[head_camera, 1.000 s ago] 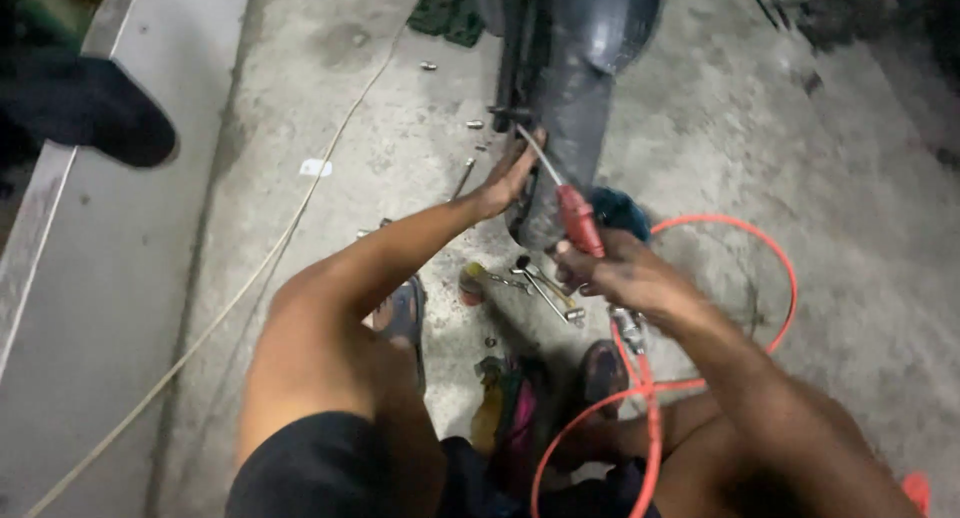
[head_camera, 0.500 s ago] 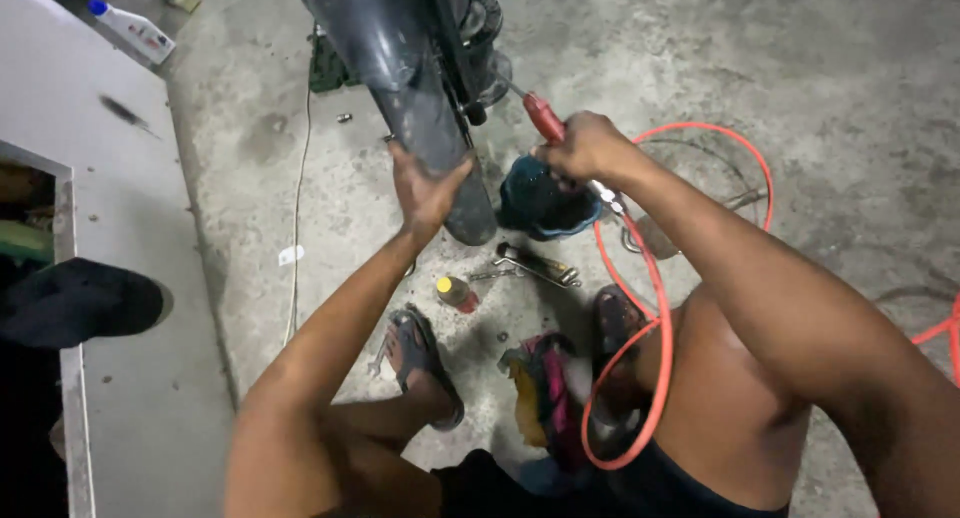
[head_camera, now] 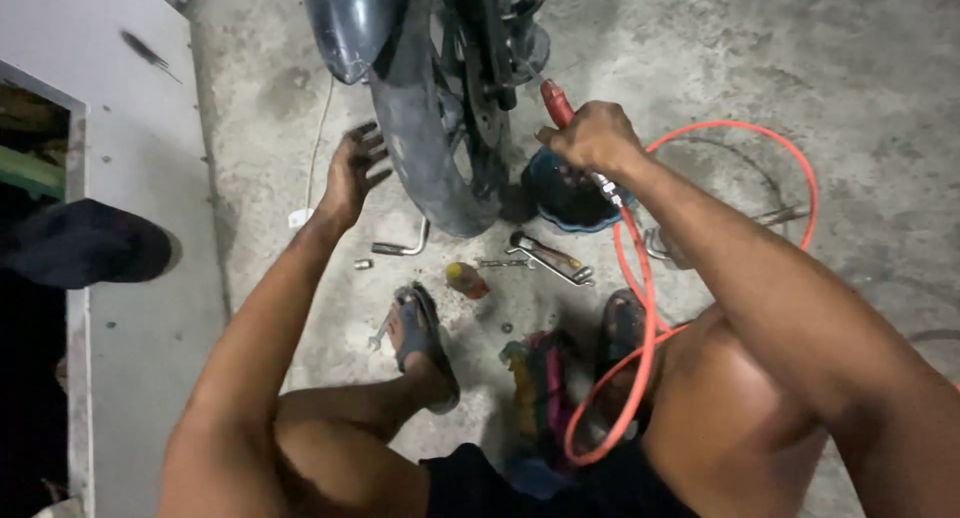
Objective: Drying the front wheel and brake assembly of a motorcycle using a compressed air nozzle
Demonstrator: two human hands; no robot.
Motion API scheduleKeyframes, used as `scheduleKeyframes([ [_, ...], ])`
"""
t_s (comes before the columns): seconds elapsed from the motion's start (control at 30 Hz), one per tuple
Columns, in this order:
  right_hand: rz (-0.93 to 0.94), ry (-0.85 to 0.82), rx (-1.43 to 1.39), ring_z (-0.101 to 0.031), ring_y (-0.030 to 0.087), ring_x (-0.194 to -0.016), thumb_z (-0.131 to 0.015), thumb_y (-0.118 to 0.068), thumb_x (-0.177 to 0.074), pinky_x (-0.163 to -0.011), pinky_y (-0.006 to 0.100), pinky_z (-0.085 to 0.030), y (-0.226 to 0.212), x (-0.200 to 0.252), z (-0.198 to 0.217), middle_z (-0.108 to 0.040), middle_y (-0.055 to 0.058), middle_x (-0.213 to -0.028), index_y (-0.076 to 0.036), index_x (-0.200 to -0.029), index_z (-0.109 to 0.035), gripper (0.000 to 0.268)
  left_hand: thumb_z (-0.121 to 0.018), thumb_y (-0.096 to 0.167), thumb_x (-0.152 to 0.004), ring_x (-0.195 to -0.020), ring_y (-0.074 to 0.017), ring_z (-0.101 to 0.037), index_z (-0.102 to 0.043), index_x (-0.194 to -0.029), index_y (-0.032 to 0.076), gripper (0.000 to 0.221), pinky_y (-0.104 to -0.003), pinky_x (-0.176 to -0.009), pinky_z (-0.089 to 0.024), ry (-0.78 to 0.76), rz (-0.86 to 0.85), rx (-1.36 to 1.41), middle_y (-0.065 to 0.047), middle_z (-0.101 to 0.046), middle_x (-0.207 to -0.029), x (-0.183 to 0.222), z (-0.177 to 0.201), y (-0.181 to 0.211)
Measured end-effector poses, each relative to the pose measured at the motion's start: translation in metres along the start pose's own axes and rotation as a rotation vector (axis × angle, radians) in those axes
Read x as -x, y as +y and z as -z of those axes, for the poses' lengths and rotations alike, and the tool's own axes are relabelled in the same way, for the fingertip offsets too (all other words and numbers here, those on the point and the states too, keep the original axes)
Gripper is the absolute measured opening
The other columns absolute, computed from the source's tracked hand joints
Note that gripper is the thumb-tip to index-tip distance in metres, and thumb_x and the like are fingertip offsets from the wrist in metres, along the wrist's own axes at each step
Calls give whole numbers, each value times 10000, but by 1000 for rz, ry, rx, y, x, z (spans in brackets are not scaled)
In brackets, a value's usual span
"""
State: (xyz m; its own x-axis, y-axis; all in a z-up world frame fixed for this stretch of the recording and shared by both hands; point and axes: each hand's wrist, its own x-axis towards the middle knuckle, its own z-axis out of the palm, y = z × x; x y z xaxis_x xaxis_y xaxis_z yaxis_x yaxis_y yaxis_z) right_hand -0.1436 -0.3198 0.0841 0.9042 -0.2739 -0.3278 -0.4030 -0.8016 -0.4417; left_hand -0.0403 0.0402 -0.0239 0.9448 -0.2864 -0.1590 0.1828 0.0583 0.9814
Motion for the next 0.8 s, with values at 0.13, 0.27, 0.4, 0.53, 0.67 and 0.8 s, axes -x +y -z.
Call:
scheduleKeyframes([
  [0.13, -127, -2, -88, -700, 293, -806, -761, -622, -886, -682, 414, -535, -22, -11, -4, -697, 121, -958, -68, -985, -677, 569, -549, 727, -796, -1265, -318, -646, -435, -1439, 116, 894, -471, -989, -572, 200, -105, -107, -159, -566, -1484, 13, -61, 61],
  [0.27, -172, 71, -37, -718, 340, -874, -767, -607, -867, -739, 434, -560, -27, -25, -12, -713, 127, -1067, -108, -1158, -681, 584, -801, 460, -846, -1185, -281, -705, -548, -1335, 83, 667, -395, -1026, -606, 96, -421, -304, -139, -711, -1286, 27, -96, 75],
  [0.4, -189, 85, 21, -672, 392, -1107, -759, -555, -826, -889, 451, -552, -28, -31, -15, -671, 146, -1223, -102, -1240, -656, 621, -841, 719, -639, -1206, -363, -688, -311, -1444, 70, 1162, -420, -1011, -627, 297, -248, -651, -168, -664, -1356, 22, -104, 72],
  [0.53, -188, 57, 48, -702, 367, -970, -769, -590, -858, -739, 449, -561, -24, -39, -20, -671, 151, -1151, -69, -1248, -611, 670, -872, 683, -666, -1142, -351, -712, -361, -1390, 25, 1104, -400, -957, -638, 359, -384, -658, -174, -688, -1282, 17, -102, 63],
  [0.67, -173, 30, 76, -690, 340, -960, -783, -582, -868, -742, 433, -540, -24, -37, -27, -662, 150, -1146, -56, -1265, -609, 681, -848, 683, -677, -880, -237, -752, -340, -1299, 58, 1018, -318, -631, -696, 408, -313, -688, -119, -675, -1136, 26, -109, 38],
  [0.8, -166, 19, 147, -698, 363, -1025, -756, -611, -885, -823, 429, -556, -24, -46, -31, -683, 176, -1164, -21, -1250, -630, 705, -861, 610, -716, -662, -143, -655, -262, -1241, 111, 940, -275, -464, -626, 338, -254, -605, -61, -613, -931, 57, -125, 14],
])
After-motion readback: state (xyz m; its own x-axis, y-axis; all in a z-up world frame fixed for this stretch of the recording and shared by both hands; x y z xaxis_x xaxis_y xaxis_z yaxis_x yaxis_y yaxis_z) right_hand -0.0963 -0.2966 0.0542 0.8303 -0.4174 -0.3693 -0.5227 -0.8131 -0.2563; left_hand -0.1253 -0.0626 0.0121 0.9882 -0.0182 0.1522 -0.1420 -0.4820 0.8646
